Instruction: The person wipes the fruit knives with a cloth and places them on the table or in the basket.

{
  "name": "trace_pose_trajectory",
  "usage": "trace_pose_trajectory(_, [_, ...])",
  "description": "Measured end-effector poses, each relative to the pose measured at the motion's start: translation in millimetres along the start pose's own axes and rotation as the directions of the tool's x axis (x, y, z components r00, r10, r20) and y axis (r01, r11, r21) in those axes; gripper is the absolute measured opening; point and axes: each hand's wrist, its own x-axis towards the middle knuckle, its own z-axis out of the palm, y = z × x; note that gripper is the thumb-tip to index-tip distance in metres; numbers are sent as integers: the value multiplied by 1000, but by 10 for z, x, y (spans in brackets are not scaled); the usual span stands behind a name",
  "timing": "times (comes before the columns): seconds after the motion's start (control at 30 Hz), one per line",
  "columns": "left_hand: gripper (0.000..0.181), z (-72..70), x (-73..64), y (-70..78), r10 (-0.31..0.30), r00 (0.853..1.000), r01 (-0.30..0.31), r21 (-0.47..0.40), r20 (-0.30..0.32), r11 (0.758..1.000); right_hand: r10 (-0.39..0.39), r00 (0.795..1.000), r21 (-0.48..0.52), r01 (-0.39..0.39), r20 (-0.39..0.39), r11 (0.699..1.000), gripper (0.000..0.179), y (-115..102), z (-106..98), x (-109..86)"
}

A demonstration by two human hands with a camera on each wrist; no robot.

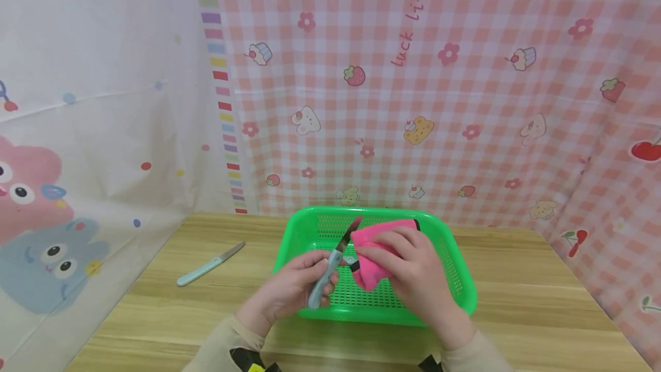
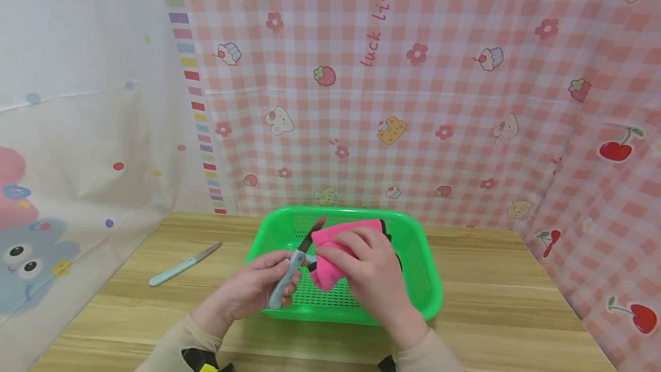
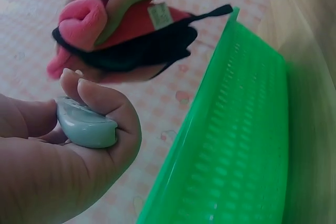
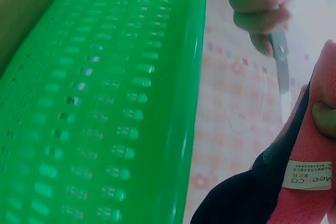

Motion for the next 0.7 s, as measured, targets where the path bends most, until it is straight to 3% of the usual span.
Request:
trace_pose_trajectory(0.2, [26, 51, 58, 33, -38, 998, 40, -33, 59, 999, -11, 998, 20, 9, 64, 1000, 44, 10, 66, 20])
trace_pose_trajectory(0.43, [25, 54, 78, 122, -67, 997, 67, -14, 32, 998, -28, 993, -38, 33, 110, 999, 48, 74, 71, 1])
trace_pose_trajectory(0.7, [29, 92, 97, 156, -72, 997, 72, 18, 11, 997, -1, 996, -76, 8, 85, 997, 43, 135, 37, 0])
